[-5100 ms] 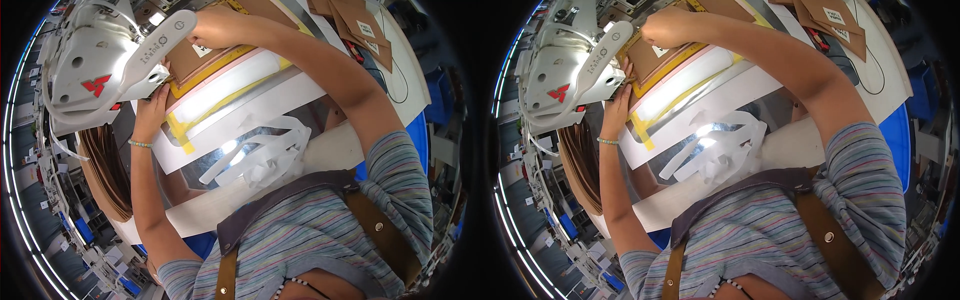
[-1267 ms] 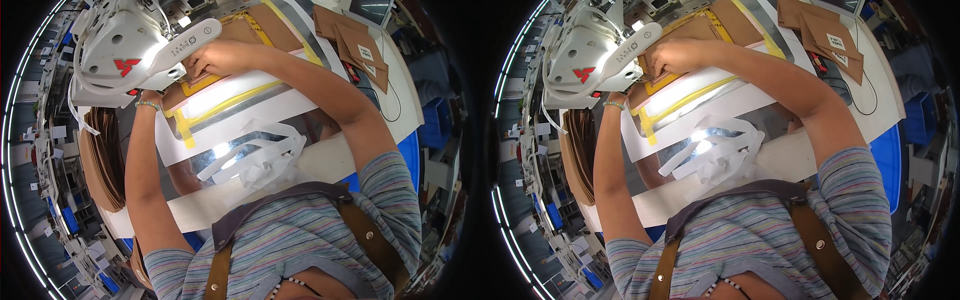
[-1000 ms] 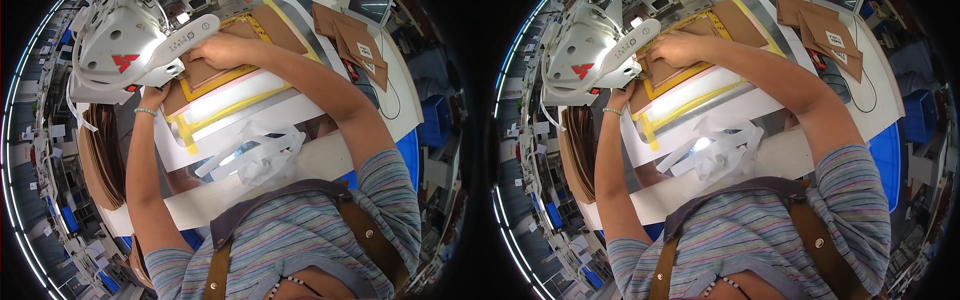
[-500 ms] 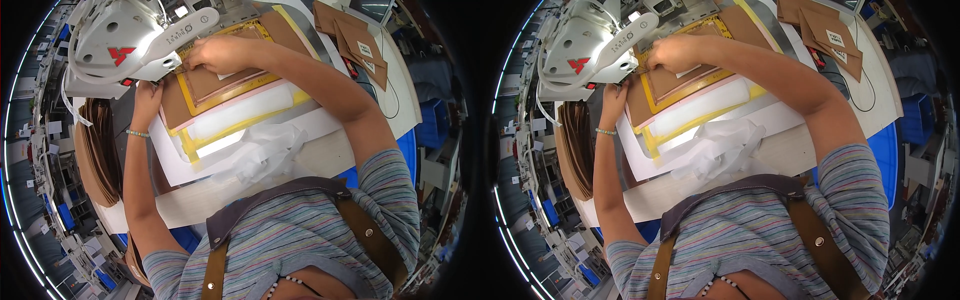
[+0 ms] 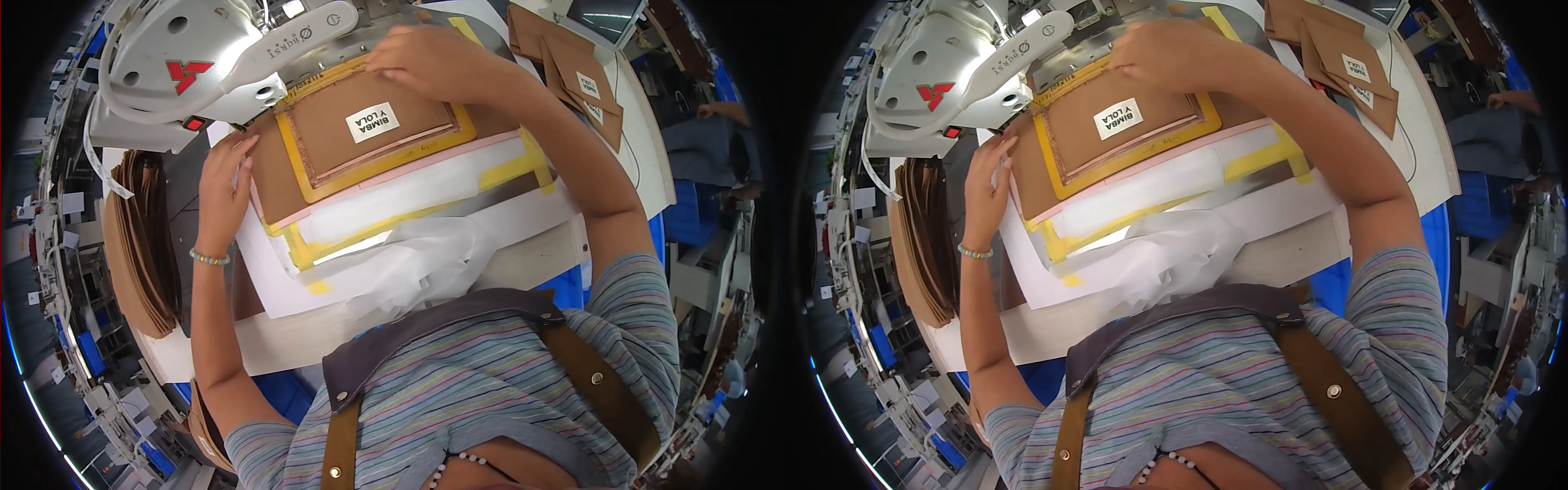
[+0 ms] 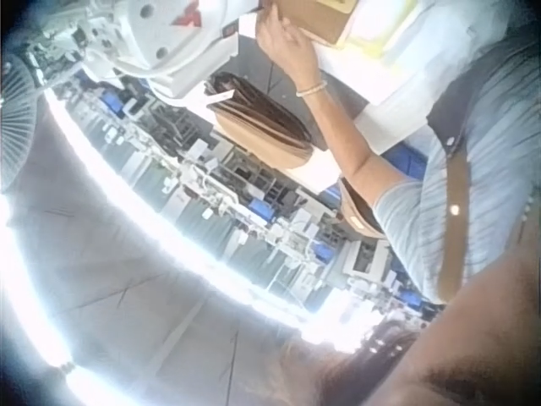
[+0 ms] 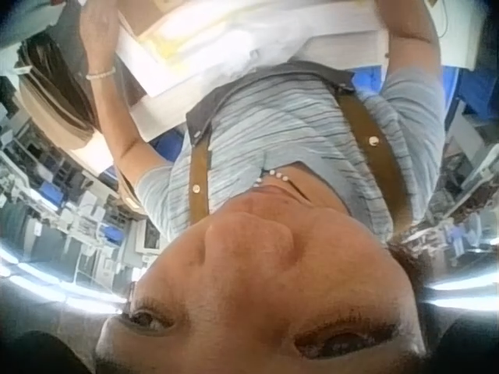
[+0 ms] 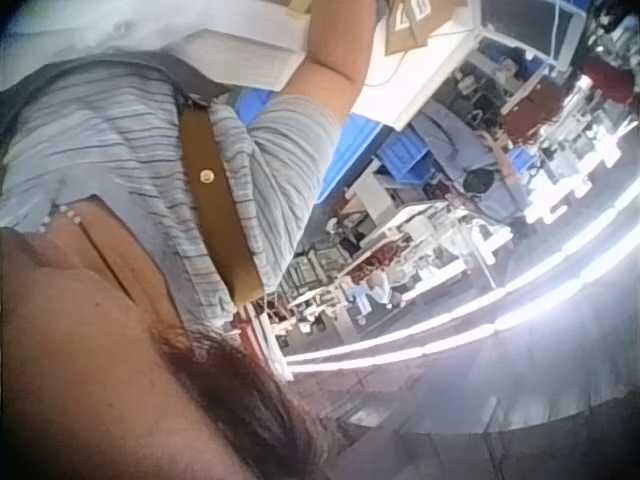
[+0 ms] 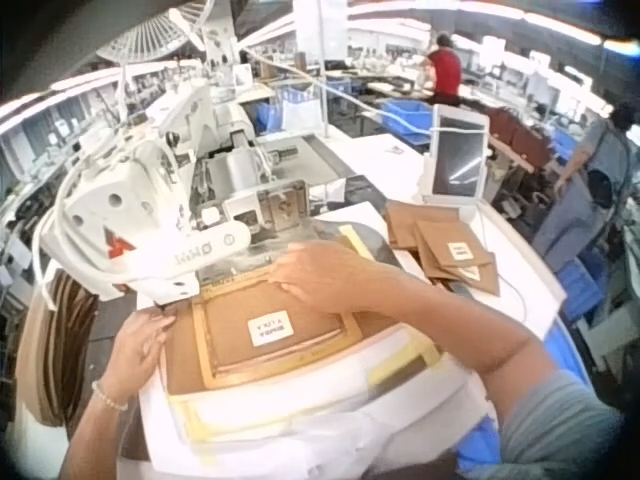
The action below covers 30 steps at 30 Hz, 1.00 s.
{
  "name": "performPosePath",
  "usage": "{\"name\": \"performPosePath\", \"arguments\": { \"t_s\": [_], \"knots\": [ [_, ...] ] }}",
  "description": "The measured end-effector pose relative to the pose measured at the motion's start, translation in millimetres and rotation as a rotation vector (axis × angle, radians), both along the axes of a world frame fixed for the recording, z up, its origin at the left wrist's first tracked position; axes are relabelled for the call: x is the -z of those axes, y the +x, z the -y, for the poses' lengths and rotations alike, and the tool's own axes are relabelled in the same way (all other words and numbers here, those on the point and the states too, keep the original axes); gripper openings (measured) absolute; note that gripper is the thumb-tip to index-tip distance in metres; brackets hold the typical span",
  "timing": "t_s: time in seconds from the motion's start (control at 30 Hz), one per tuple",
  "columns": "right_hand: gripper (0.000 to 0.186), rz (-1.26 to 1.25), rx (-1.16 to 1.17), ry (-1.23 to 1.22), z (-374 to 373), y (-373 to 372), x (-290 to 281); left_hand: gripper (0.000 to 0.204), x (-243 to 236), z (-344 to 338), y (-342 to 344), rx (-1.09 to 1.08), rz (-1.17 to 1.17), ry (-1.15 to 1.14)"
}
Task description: Operating an industrial sewing machine to attach labels and reinforce panels for leather products.
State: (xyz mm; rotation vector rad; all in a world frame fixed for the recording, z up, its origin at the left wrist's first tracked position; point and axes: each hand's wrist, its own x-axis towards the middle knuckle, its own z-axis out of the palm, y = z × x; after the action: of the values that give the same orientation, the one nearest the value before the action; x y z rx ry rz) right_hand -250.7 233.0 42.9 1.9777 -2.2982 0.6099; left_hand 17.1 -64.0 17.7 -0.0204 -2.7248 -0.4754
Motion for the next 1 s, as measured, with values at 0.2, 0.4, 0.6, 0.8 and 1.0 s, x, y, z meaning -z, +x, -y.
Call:
{"name": "performPosePath", "arguments": {
  "t_s": [0.2, 0.4, 0.6, 0.8, 1.0],
  "knots": [
    [0.037, -0.237, 0.075, 0.064, -51.2, 0.0, 27.2, 0.031, -13.8, -45.5, -3.1, 0.087, 0.086, -0.025],
    [0.040, -0.490, 0.150, -0.033, -48.3, 16.1, 46.6, 0.044, -1.5, -74.3, -25.7, 0.191, 0.140, -0.159],
    [0.037, -0.633, 0.177, -0.004, -42.0, 26.2, 47.3, 0.049, 3.7, -72.8, -20.6, 0.176, 0.163, -0.190],
    [0.041, -0.503, 0.191, 0.109, -38.1, 31.1, 36.1, 0.051, 2.3, -74.0, -21.6, 0.163, 0.184, -0.195],
    [0.041, -0.415, 0.202, 0.213, -34.1, 29.4, 24.1, 0.052, 1.9, -76.0, -24.0, 0.155, 0.159, -0.215]
  ]
}}
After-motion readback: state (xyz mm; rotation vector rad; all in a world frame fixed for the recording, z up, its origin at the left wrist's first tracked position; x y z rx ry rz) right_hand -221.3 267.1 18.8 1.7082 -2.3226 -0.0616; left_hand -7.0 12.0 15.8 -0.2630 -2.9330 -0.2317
